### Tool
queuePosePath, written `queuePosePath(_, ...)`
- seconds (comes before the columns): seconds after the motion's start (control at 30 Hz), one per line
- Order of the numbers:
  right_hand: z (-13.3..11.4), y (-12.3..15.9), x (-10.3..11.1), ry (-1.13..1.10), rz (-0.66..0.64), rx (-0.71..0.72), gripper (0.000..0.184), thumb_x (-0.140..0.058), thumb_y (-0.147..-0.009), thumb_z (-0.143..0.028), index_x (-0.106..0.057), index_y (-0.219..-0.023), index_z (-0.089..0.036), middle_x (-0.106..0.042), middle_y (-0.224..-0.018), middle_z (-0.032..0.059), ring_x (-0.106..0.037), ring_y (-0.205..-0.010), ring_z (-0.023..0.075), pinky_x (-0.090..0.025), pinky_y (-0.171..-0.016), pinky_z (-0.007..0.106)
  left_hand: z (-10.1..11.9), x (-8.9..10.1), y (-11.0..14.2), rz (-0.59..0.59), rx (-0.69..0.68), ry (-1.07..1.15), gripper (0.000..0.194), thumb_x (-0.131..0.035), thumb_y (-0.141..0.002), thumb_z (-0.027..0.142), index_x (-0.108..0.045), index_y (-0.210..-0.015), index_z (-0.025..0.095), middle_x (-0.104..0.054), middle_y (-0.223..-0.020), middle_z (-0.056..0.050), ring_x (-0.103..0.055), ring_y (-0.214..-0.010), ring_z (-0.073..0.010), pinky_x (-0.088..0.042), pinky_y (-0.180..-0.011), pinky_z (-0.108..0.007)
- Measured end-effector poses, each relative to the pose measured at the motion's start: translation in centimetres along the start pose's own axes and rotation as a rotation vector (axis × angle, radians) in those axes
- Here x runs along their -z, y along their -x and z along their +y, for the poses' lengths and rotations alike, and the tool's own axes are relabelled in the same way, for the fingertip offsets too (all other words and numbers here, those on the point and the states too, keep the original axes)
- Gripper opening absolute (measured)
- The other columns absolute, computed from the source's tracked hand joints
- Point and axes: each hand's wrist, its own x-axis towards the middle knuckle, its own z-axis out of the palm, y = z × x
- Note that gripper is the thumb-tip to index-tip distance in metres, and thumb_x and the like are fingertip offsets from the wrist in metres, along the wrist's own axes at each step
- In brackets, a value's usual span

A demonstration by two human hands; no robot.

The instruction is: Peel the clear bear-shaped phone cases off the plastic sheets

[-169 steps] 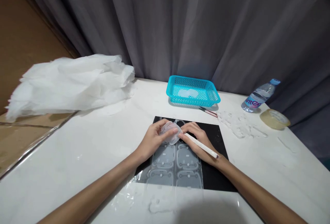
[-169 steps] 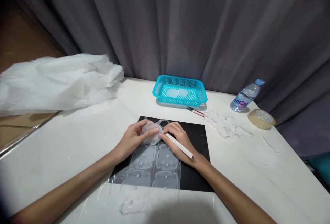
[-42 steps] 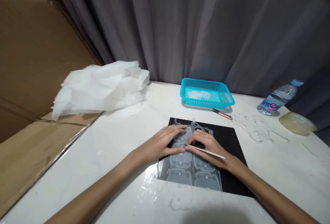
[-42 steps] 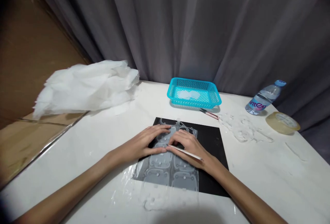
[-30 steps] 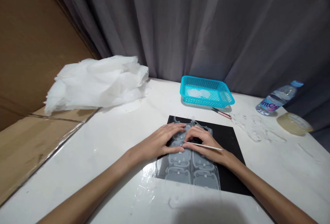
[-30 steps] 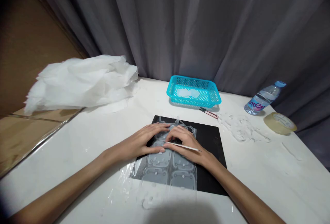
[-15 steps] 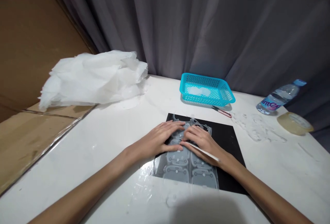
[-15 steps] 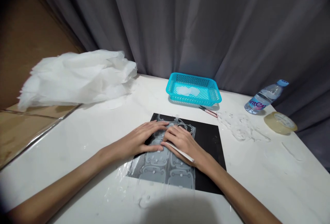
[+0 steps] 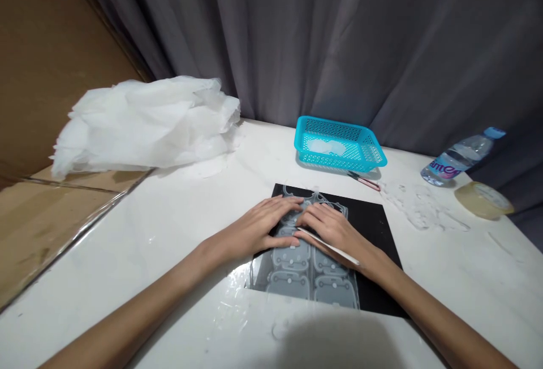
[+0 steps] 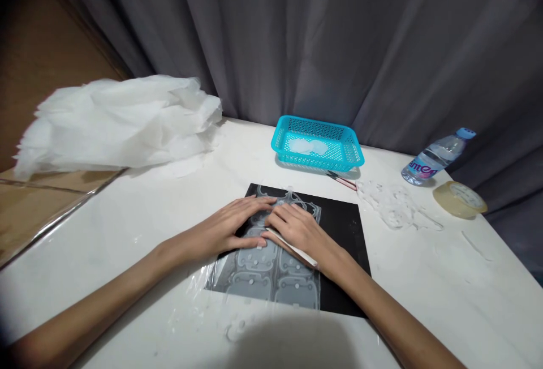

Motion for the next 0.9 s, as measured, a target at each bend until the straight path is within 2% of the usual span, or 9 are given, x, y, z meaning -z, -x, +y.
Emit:
queuePosePath(0.17,-0.2,0.1,0.1,0.083,0.012,0.002,0.025,-0.045,-0.112,-0.032,-0.061,-0.125,-0.019,-0.072,-0.114,0.0117,-0.069,-0.107,0.0248,-0.057,-0.094,0.039,-0.3,-0.2,0.2,0.0,0.008,0.02,0.075,-0.062,-0.099,0.062,-0.035,-0.162,0.031,-0.045,-0.167,-0.01,-0.042,-0.153,-0.033,-0.032,-0.127,-0.052)
queuePosePath(0.27,-0.1,0.3,-0.5,0.152,0.029,0.027,0.024,-0.047,-0.111,-0.032,-0.064,-0.121,-0.019,-0.072,-0.107,0.0112,-0.07,-0.099,0.0242,-0.057,-0.087,0.037,-0.5,-0.4,0.3,0.041,0.032,0.037,0.088,-0.065,-0.096,0.064,-0.024,-0.166,0.031,-0.034,-0.171,-0.013,-0.035,-0.156,-0.0349,-0.034,-0.126,-0.052)
queuePosePath(0.33,0.0,0.6,-1.1,0.179,0.052,0.052,0.022,-0.05,-0.11,-0.03,-0.066,-0.118,-0.018,-0.071,-0.102,0.0113,-0.069,-0.093,0.024,-0.057,-0.082,0.037,-0.3,-0.5,0.4,0.125,0.086,0.016,0.096,-0.07,-0.09,0.068,-0.025,-0.164,0.027,-0.032,-0.17,-0.017,-0.033,-0.155,-0.0377,-0.036,-0.124,-0.054)
queuePosePath(0.4,0.1,0.8,-1.4,0.188,0.066,0.07,0.021,-0.051,-0.11,-0.027,-0.066,-0.12,-0.016,-0.071,-0.102,0.0122,-0.068,-0.092,0.0245,-0.056,-0.081,0.038,0.3,-0.5,0.5,0.236,0.176,-0.021,0.094,-0.076,-0.082,0.073,-0.041,-0.152,0.021,-0.046,-0.155,-0.02,-0.044,-0.144,-0.04,-0.043,-0.116,-0.055)
queuePosePath(0.47,0.1,1.0,-1.3,0.194,0.078,0.067,0.022,-0.05,-0.11,-0.024,-0.065,-0.124,-0.016,-0.071,-0.102,0.0123,-0.068,-0.092,0.0242,-0.056,-0.082,0.038,1.2,-0.5,0.7,0.306,0.293,-0.006,0.076,-0.076,-0.08,0.074,-0.056,-0.126,0.018,-0.062,-0.126,-0.015,-0.059,-0.119,-0.0354,-0.051,-0.099,-0.05)
queuePosePath(0.53,0.0,1.0,-1.0,0.203,0.107,0.053,0.022,-0.049,-0.111,-0.024,-0.066,-0.123,-0.017,-0.072,-0.1,0.0114,-0.069,-0.091,0.0232,-0.056,-0.082,0.037,2.0,-0.5,0.8,0.265,0.401,0.088,0.055,-0.068,-0.088,0.072,-0.059,-0.103,0.02,-0.065,-0.097,-0.006,-0.063,-0.09,-0.0259,-0.05,-0.08,-0.038)
queuePosePath(0.6,-0.2,0.8,-0.5,0.198,0.144,0.045,0.021,-0.05,-0.111,-0.026,-0.067,-0.118,-0.017,-0.072,-0.096,0.0105,-0.069,-0.088,0.0224,-0.056,-0.081,0.036,2.3,-0.7,0.9,0.165,0.455,0.206,0.048,-0.06,-0.095,0.068,-0.059,-0.089,0.021,-0.062,-0.079,-0.001,-0.057,-0.073,-0.0195,-0.042,-0.067,-0.031)
queuePosePath(0.67,-0.3,0.7,-0.1,0.165,0.161,0.039,0.021,-0.05,-0.111,-0.027,-0.067,-0.115,-0.016,-0.072,-0.095,0.0104,-0.07,-0.087,0.0221,-0.057,-0.08,0.035,2.1,-1.0,0.7,0.113,0.457,0.314,0.048,-0.06,-0.096,0.066,-0.06,-0.083,0.02,-0.058,-0.071,0.001,-0.052,-0.066,-0.0167,-0.035,-0.061,-0.029)
queuePosePath(0.9,0.0,0.8,1.0,-0.16,0.088,-0.084,0.019,-0.049,-0.111,-0.028,-0.062,-0.121,-0.019,-0.069,-0.108,0.0103,-0.07,-0.1,0.0217,-0.059,-0.086,0.034,1.9,-1.2,-0.1,0.144,0.416,0.567,0.043,-0.072,-0.088,0.061,-0.071,-0.083,0.018,-0.053,-0.066,0.002,-0.043,-0.062,-0.0137,-0.03,-0.057,-0.026)
